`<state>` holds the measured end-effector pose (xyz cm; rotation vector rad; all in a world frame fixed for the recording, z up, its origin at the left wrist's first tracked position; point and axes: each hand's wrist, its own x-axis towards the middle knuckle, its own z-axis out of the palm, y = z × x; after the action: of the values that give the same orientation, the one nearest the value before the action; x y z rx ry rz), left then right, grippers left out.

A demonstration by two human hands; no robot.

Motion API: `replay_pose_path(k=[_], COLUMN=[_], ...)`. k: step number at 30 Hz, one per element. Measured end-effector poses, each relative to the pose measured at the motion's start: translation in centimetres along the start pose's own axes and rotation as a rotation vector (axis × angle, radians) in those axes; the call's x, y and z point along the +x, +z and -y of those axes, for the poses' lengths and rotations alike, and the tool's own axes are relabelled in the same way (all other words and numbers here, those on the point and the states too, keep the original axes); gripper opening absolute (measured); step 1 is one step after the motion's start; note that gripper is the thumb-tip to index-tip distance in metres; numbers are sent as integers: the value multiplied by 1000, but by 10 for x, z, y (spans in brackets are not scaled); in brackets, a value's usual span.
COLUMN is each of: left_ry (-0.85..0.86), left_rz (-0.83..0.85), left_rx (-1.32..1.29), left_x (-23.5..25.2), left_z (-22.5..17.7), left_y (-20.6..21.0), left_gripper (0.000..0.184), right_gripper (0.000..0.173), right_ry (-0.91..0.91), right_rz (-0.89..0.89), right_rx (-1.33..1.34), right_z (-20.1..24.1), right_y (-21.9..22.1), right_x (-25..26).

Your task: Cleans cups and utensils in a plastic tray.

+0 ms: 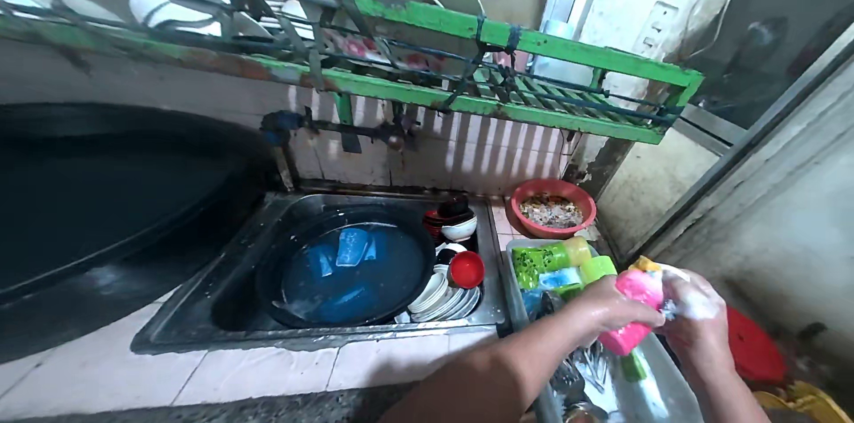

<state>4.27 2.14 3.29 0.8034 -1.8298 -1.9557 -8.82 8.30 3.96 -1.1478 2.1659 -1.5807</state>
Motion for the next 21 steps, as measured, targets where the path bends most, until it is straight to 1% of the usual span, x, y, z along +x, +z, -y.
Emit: replay_pose_path(k=[1, 2, 3, 4, 5, 6, 7, 8, 9, 10, 11, 12, 13, 14, 15, 16, 17, 18, 19, 20, 21], left_ry=[-14, -24, -29, -39, -38, -24, -7, 4, 0, -11, -12, -10, -6, -5, -2, 11, 29, 41, 42, 43, 47], left_rz=[1, -34, -75, -91, -94, -76, -29, 32, 83, 114, 105, 52, -22, -87, -129, -134, -98, -25, 56, 123, 163], left_rx=[81, 288, 499, 612, 614, 500, 266, -30, -260, -342, -259, -31, 244, 456, 521, 449, 252, -26, -288, -453, -474], left_x=[1, 3, 2, 1, 1, 0, -2, -4, -6, -7, -7, -6, -5, -2, 0, 1, 0, -3, -6, -8, -9], left_z=[-1, -3, -6, -9, -11, -13, -13, -11, -10, -10, -11, -13, -19, -21, -20, -19, -17, -15, -11, -9, -8], left_y=[1, 3, 7, 9, 9, 6, 1, -3, -5, -6, -6, -5, -1, 5, 9, 8, 4, -1, -4, -4, -5], left_gripper=[72, 75, 80, 86, 86, 81, 72, 60, 49, 47, 53, 68, 87, 102, 109, 109, 101, 88, 71, 56, 53], right_gripper=[26, 29, 31, 33, 32, 29, 24, 21, 22, 23, 23, 25, 26, 26, 26, 24, 22, 20, 21, 22, 22], right_ry=[6, -6, -59, -92, -91, -65, -57, -64, -75, -74, -55, -38, -23, -24, -36, -39, -32, -19, -2, 14, 13], right_rz=[39, 101, 145, 160, 144, 103, 57, 23, 16, -4, -17, -12, 8, 28, 33, 20, 3, 3, 14, 28, 16], right_rx=[-161, -364, -521, -588, -539, -379, -140, 111, 279, 278, 131, -67, -242, -349, -366, -281, -109, 130, 397, 588, 652], right_z=[7, 14, 17, 20, 22, 20, 13, 6, 2, 3, 8, 14, 21, 26, 28, 27, 22, 17, 12, 9, 6], right_y=[-1, -1, 1, 3, 3, 1, -1, -3, -4, -4, -4, -3, 0, 5, 7, 7, 4, 1, 0, -1, -1], right_x=[2, 5, 6, 6, 6, 6, 5, 4, 4, 5, 5, 7, 9, 10, 9, 8, 8, 6, 4, 3, 4])
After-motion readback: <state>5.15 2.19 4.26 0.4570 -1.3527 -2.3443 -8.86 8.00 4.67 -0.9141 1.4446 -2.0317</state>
